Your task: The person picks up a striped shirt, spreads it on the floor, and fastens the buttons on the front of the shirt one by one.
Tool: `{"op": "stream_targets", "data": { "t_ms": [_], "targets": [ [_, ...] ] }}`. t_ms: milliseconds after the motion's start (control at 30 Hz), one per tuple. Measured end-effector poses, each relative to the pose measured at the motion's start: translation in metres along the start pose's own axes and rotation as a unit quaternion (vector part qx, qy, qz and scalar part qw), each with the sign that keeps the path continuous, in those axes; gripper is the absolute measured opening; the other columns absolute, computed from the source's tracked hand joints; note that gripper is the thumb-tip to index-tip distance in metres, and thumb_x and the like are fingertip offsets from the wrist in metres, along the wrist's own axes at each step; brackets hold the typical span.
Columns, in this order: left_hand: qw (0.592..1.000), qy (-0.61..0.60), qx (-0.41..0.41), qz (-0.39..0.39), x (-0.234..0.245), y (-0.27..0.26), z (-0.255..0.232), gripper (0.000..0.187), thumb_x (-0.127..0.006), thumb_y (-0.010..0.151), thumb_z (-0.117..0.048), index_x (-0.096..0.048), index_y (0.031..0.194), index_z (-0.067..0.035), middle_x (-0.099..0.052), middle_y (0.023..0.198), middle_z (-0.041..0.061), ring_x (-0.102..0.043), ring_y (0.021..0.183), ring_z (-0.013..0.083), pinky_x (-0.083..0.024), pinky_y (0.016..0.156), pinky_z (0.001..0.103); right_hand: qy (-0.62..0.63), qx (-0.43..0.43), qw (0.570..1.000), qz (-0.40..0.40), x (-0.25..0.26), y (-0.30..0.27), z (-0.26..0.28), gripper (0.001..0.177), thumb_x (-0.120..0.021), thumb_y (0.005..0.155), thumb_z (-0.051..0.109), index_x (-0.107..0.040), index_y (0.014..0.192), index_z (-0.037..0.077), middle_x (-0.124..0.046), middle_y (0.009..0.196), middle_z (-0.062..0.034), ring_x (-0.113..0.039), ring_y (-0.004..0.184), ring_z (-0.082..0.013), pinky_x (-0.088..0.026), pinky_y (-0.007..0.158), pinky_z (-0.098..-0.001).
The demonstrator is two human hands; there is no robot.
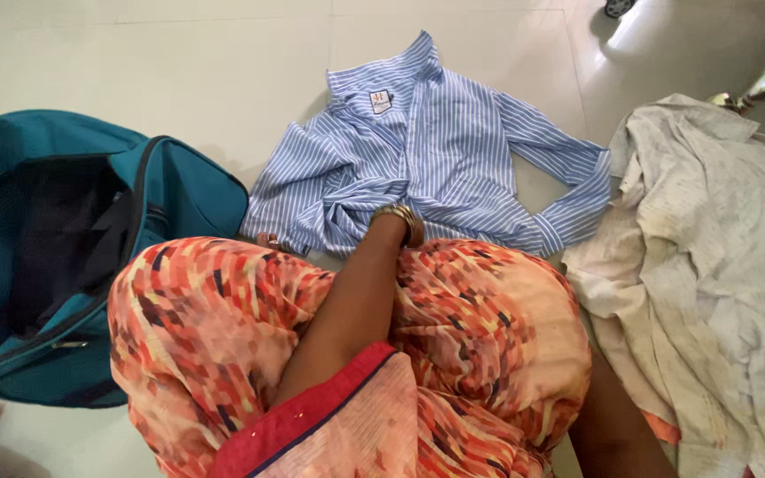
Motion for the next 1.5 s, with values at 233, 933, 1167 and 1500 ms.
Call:
{"op": "stream_targets", "data": {
  "t_ms": [233, 933, 1167, 1500],
  "targets": [
    [0.997, 0.014, 0.022, -0.078, 0.131, 0.03, 0.05, 0.063, -0.071, 0.085, -0.058, -0.073, 0.118, -0.004, -0.071, 0.123, 0.02, -0.07, 0.112, 0.0364, -0.055, 0.096, 0.049, 0.015, -0.029, 0.998, -0.055, 0.041, -0.017, -0.041, 0.045, -0.072, 0.089, 0.032, -0.071, 0.131, 0.017, -0.077, 0.124, -0.0062, -0.073, 0.109, -0.0197, -0.059, 0.098, -0.0381],
    [0.994, -0.037, 0.027, -0.102, -0.002, 0.09, 0.123, 0.041, -0.064, 0.097, -0.033, -0.06, 0.134, -0.016, -0.064, 0.135, 0.019, -0.057, 0.129, 0.0393, -0.043, 0.107, 0.058, -0.003, -0.132, 0.965, -0.229, 0.199, 0.002, -0.023, 0.043, -0.075, 0.089, 0.034, -0.074, 0.127, 0.013, -0.079, 0.12, -0.0078, -0.076, 0.108, -0.0202, -0.06, 0.098, -0.0377],
    [0.994, -0.007, 0.025, -0.108, 0.003, 0.077, 0.105, 0.027, -0.059, 0.099, -0.024, -0.075, 0.121, -0.019, -0.068, 0.136, 0.009, -0.055, 0.134, 0.0309, -0.043, 0.11, 0.052, -0.01, -0.121, 0.965, -0.232, 0.215, 0.085, 0.187, 0.066, -0.083, 0.085, 0.034, -0.055, 0.141, 0.013, -0.063, 0.137, -0.0108, -0.062, 0.123, -0.0292, -0.051, 0.104, -0.0461],
    [0.953, -0.024, -0.146, -0.264, 0.08, 0.017, 0.072, 0.036, -0.079, 0.075, -0.037, -0.079, 0.103, -0.013, -0.072, 0.115, 0.008, -0.065, 0.116, 0.0285, -0.051, 0.101, 0.045, 0.074, -0.011, 0.928, -0.364, 0.227, 0.089, 0.136, 0.058, -0.076, 0.085, 0.027, -0.062, 0.141, 0.014, -0.066, 0.141, -0.0133, -0.066, 0.124, -0.0307, -0.052, 0.104, -0.047]
  ]
}}
Point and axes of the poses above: each hand's wrist, its own y-axis towards the middle knuckle, its own x-axis out of the back of the hand, z = x × y, the point moved 9 cm from there along y, towards the middle knuckle
